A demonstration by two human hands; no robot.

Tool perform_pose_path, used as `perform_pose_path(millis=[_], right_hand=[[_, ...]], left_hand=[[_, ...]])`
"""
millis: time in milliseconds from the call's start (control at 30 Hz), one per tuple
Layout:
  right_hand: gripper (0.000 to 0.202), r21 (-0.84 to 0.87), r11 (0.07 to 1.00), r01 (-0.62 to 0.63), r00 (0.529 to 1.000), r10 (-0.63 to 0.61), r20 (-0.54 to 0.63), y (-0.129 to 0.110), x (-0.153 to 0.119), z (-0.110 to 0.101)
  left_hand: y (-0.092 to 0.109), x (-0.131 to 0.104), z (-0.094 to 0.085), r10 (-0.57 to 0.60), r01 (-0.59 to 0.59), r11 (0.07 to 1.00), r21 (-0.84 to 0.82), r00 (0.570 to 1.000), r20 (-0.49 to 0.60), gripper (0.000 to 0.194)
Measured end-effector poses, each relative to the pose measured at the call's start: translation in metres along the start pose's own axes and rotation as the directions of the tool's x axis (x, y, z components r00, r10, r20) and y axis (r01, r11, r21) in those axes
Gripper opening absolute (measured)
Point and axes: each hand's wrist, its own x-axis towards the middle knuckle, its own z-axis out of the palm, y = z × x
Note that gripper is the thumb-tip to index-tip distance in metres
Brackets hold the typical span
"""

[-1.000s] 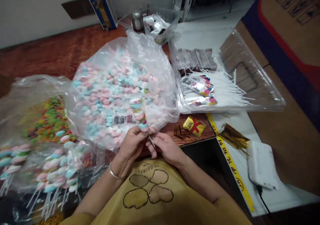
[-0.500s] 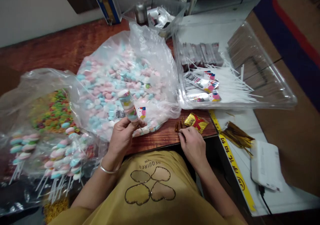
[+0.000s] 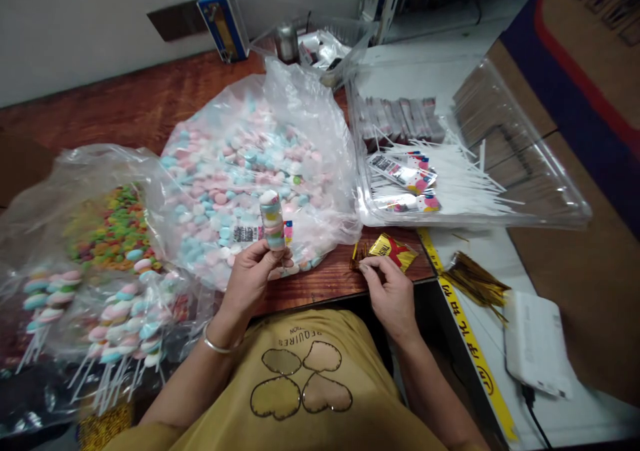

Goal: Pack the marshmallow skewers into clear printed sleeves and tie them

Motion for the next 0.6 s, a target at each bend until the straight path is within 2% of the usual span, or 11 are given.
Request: perform_pose_path(millis=[133, 200, 267, 333, 433, 500, 600], right_hand=[[0.015, 0.235, 0.963, -0.13, 0.992, 0.127, 0.028, -0.011, 0.004, -0.002], [0.016, 0.34, 0.932, -0.122, 0.993, 0.115, 0.039, -0.024, 0.003, -0.002], [0.015, 0.407, 0.91, -0.083, 0.996, 0.071, 0.045, -0.04, 0.0, 0.003], [0.013, 0.458, 0.887, -0.054, 0.997, 0.023, 0.072, -0.057, -0.003, 0.014], [0.017, 0.539, 0.835, -0.114, 0.984, 0.019, 0.179, -0.075, -0.003, 0.038], [0.022, 0.571, 0.796, -0.203, 0.968, 0.073, 0.242, -0.079, 0.0, 0.054], [0.031, 0.579, 0.761, -0.294, 0.949, 0.161, 0.27, -0.079, 0.005, 0.068]], left_hand=[[-0.001, 0.004, -0.004, 0.175, -0.176, 0.969, 0.174, 0.984, 0.019, 0.027], [0.001, 0.005, -0.003, 0.307, -0.3, 0.89, 0.344, 0.951, 0.035, 0.02], [0.002, 0.006, 0.001, 0.462, -0.439, 0.747, 0.499, 0.883, 0.085, 0.016], [0.002, 0.007, 0.009, 0.594, -0.56, 0.58, 0.592, 0.788, 0.164, 0.018], [-0.001, 0.007, 0.02, 0.703, -0.654, 0.373, 0.658, 0.662, 0.259, 0.025], [-0.004, 0.007, 0.023, 0.738, -0.672, 0.278, 0.687, 0.607, 0.296, 0.027], [-0.006, 0.006, 0.023, 0.793, -0.68, 0.202, 0.705, 0.536, 0.29, 0.021]])
